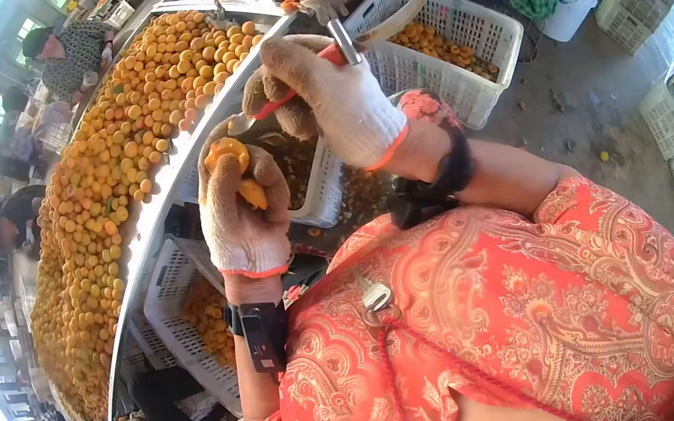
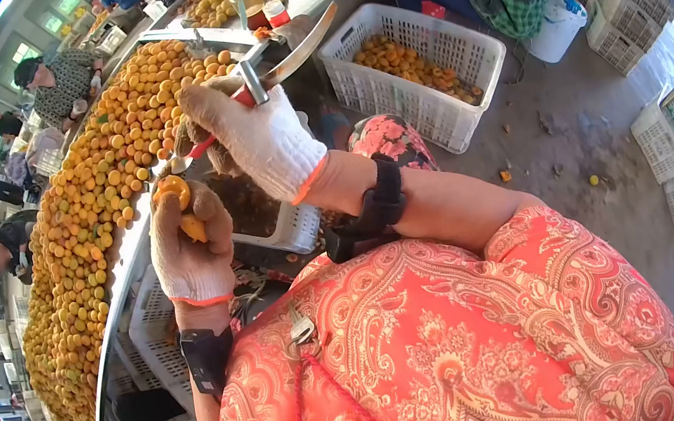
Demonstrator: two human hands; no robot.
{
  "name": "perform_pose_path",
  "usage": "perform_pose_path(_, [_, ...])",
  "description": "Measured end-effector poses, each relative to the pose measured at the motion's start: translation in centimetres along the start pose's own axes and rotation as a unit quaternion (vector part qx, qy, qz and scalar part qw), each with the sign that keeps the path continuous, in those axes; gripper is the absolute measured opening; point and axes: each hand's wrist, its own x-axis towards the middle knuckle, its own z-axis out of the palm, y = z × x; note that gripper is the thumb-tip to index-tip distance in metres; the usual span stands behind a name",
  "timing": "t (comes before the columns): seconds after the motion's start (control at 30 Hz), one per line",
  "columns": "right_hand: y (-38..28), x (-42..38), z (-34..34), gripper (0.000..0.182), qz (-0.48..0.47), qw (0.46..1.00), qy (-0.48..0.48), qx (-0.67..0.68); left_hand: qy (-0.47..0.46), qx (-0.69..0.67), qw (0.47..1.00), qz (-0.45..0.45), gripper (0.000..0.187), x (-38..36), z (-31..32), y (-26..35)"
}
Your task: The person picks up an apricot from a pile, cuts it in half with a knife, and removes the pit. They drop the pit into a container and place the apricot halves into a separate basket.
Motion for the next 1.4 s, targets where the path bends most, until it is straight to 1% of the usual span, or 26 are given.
perform_pose_path(0.07, [0.4,0.4,0.5,0.022,-0.034,0.976,0.04,-0.209,0.082,-0.005,0.996,-0.029,0.037,0.5,0.1,0.5])
perform_pose_path(0.1, [2.7,2.1,-1.7,0.018,-0.151,0.935,-0.01,-0.321,0.087,-0.011,0.996,-0.033,0.037,1.3,-0.7,-0.1])
perform_pose_path(0.17, [5.4,3.4,-3.4,0.017,-0.012,0.978,0.027,-0.207,0.23,0.056,0.967,-0.097,0.027,3.0,-4.3,0.5])
perform_pose_path(0.23, [5.2,3.0,-4.0,0.017,0.0,0.959,0.031,-0.28,0.307,-0.04,0.947,-0.087,0.021,4.4,-10.9,-0.1])
perform_pose_path(0.3, [5.4,2.7,-5.3,0.018,0.02,0.935,0.05,-0.35,0.287,-0.007,0.954,-0.085,0.019,2.6,-16.7,1.0])
perform_pose_path(0.37, [5.7,2.9,-6.7,0.021,0.021,0.951,0.038,-0.305,0.386,0.095,0.917,-0.031,0.017,-0.1,-17.8,2.3])
perform_pose_path(0.4, [5.6,3.0,-7.3,0.024,0.067,0.942,0.049,-0.324,0.361,0.047,0.931,-0.019,0.017,-1.4,-24.4,2.7])
perform_pose_path(0.43, [5.3,3.1,-7.5,0.024,0.065,0.943,0.053,-0.322,0.402,0.064,0.913,-0.041,0.018,-3.2,-26.3,3.9])
perform_pose_path(0.47, [5.0,3.0,-7.4,0.025,0.111,0.945,0.079,-0.296,0.429,0.179,0.885,-0.017,0.018,-5.2,-28.4,4.5])
perform_pose_path(0.5, [4.9,3.0,-7.3,0.026,0.158,0.945,0.104,-0.268,0.436,0.108,0.892,-0.048,0.016,-7.4,-31.3,6.1])
perform_pose_path(0.53, [5.2,3.2,-7.6,0.028,0.157,0.943,0.101,-0.276,0.424,0.3,0.853,-0.053,0.019,-9.4,-35.2,7.2])
perform_pose_path(0.57, [5.6,3.5,-7.8,0.028,0.157,0.943,0.103,-0.273,0.422,0.482,0.766,-0.058,0.023,-11.3,-39.0,8.4])
perform_pose_path(0.63, [6.8,4.1,-8.4,0.029,0.176,0.941,0.1,-0.273,0.492,0.446,0.737,-0.122,0.032,-11.7,-45.1,13.2])
perform_pose_path(0.7, [7.8,4.9,-8.7,0.03,0.175,0.937,0.089,-0.289,0.415,0.358,0.831,0.095,0.033,-11.3,-54.9,15.7])
perform_pose_path(0.77, [8.0,5.3,-8.4,0.031,0.187,0.941,0.086,-0.268,0.508,0.362,0.776,0.095,0.032,-3.7,-39.3,16.8])
perform_pose_path(0.83, [8.7,5.8,-8.7,0.032,0.196,0.938,0.087,-0.272,0.429,0.311,0.842,0.098,0.031,3.2,-30.7,15.2])
perform_pose_path(0.87, [9.2,6.1,-9.1,0.032,0.2,0.936,0.086,-0.277,0.349,0.418,0.835,0.081,0.031,6.2,-29.1,14.5])
perform_pose_path(0.93, [9.3,6.5,-9.8,0.031,0.233,0.922,0.088,-0.296,0.251,0.461,0.85,0.039,0.031,12.1,-26.0,12.0])
perform_pose_path(0.97, [9.8,6.7,-10.4,0.031,0.236,0.922,0.09,-0.295,0.238,0.404,0.883,0.017,0.03,15.0,-24.1,10.4])
perform_pose_path(1.03, [11.4,7.0,-12.1,0.031,0.218,0.923,0.101,-0.302,0.215,0.463,0.86,-0.029,0.032,19.3,-20.9,7.7])
perform_pose_path(1.1, [11.3,7.2,-12.7,0.032,0.214,0.924,0.109,-0.296,0.13,0.522,0.842,-0.035,0.033,23.7,-23.0,5.3])
perform_pose_path(1.17, [11.7,7.6,-13.9,0.033,0.269,0.901,0.136,-0.312,0.159,0.543,0.822,-0.061,0.038,26.9,-24.1,4.1])
perform_pose_path(1.23, [12.2,8.0,-14.7,0.033,0.291,0.895,0.145,-0.305,0.138,0.704,0.696,-0.007,0.041,29.6,-27.0,3.1])
perform_pose_path(1.3, [12.3,8.3,-15.5,0.033,0.304,0.89,0.151,-0.304,0.154,0.719,0.677,-0.026,0.041,30.5,-27.3,2.3])
perform_pose_path(1.37, [12.8,8.7,-16.1,0.034,0.315,0.884,0.153,-0.31,0.139,0.844,0.51,-0.087,0.038,30.6,-25.6,2.0])
perform_pose_path(1.4, [12.9,8.8,-16.3,0.033,0.314,0.886,0.149,-0.306,0.122,0.862,0.489,-0.056,0.038,31.1,-27.7,1.8])
